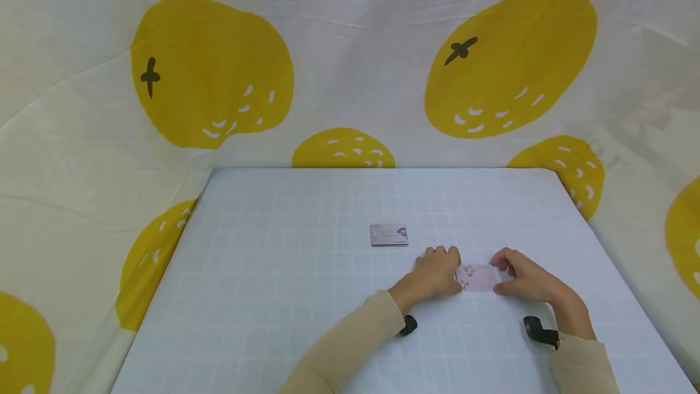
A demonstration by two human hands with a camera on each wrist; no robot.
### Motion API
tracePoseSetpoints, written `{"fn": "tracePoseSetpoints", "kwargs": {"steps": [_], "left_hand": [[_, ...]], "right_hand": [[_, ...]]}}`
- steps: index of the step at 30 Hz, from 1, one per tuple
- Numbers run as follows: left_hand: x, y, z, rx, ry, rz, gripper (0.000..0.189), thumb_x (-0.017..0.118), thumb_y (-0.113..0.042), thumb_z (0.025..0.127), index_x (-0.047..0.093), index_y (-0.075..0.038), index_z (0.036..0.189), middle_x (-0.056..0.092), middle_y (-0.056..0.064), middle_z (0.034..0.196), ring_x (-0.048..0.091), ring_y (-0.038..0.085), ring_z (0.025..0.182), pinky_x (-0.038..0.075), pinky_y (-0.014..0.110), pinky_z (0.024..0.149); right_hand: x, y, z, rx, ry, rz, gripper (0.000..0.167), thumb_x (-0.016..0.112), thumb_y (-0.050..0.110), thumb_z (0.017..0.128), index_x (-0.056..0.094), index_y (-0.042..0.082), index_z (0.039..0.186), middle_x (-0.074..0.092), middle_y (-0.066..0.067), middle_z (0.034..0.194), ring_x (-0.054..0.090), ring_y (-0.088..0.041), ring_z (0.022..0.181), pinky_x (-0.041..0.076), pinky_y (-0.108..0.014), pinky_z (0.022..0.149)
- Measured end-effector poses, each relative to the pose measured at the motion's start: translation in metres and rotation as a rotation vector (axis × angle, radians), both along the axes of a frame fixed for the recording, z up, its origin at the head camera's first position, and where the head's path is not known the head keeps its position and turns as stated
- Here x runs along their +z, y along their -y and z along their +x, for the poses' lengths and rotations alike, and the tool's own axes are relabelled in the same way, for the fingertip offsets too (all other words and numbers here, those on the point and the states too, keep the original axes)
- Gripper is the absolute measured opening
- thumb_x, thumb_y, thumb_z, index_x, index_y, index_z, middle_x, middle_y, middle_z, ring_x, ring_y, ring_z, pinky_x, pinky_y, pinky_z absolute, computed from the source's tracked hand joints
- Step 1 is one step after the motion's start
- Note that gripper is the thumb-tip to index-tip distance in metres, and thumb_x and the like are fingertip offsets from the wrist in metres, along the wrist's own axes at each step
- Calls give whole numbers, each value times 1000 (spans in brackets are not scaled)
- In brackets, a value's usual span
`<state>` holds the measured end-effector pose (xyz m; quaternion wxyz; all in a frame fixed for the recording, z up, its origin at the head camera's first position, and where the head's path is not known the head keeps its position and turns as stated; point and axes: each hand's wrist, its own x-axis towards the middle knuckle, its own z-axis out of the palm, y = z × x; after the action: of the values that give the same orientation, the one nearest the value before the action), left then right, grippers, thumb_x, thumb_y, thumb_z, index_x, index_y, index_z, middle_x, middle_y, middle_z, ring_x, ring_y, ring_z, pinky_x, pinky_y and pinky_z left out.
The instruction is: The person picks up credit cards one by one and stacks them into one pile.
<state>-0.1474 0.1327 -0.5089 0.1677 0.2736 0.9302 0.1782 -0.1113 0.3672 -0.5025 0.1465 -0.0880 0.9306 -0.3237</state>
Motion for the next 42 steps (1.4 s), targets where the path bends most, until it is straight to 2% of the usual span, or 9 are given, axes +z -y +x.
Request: {"fn": "tracePoseSetpoints", "kwargs": {"steps": [7,17,25,29,35,42], "left_hand": [[0,0,-1,-11,5,40,46,83,-36,82,54,-24,116,55,-9,99,46,12,87,43,32,78],[-2,1,1,-23,23,99,44,82,-26,84,54,-24,118,62,-11,100,48,9,82,42,28,81],[-4,2,1,-19,32,167,42,80,-18,86,53,-21,119,57,-13,83,51,5,75,42,22,72],[-4,3,0,-14,50,192,41,78,-16,88,53,-21,120,58,-13,82,52,3,73,41,19,68],[-4,7,-2,-25,30,233,37,74,-15,91,53,-19,122,58,-12,79,51,3,70,40,16,65],[-4,13,-7,22,86,344,37,72,-9,92,55,-18,123,57,-10,81,52,4,69,43,17,62]], "right_hand": [[-3,-2,0,7,10,-60,45,80,8,82,49,3,115,52,-5,91,47,-19,85,42,-27,69],[-6,-6,2,23,-50,-158,38,75,2,86,48,-2,112,54,-4,86,50,-10,79,43,-24,69],[-7,-5,1,-14,-38,-164,35,72,1,88,48,-1,113,54,-5,86,51,-12,78,44,-25,69],[-10,-5,-1,-37,-45,-154,30,68,0,91,49,-1,114,56,-5,85,53,-13,77,45,-26,69],[-11,-3,-3,-72,-69,-171,26,66,2,95,50,1,116,60,-6,84,53,-13,74,45,-26,65],[-8,5,-6,-128,-50,-196,28,64,7,98,49,1,120,64,-8,86,55,-17,75,46,-26,68]]}}
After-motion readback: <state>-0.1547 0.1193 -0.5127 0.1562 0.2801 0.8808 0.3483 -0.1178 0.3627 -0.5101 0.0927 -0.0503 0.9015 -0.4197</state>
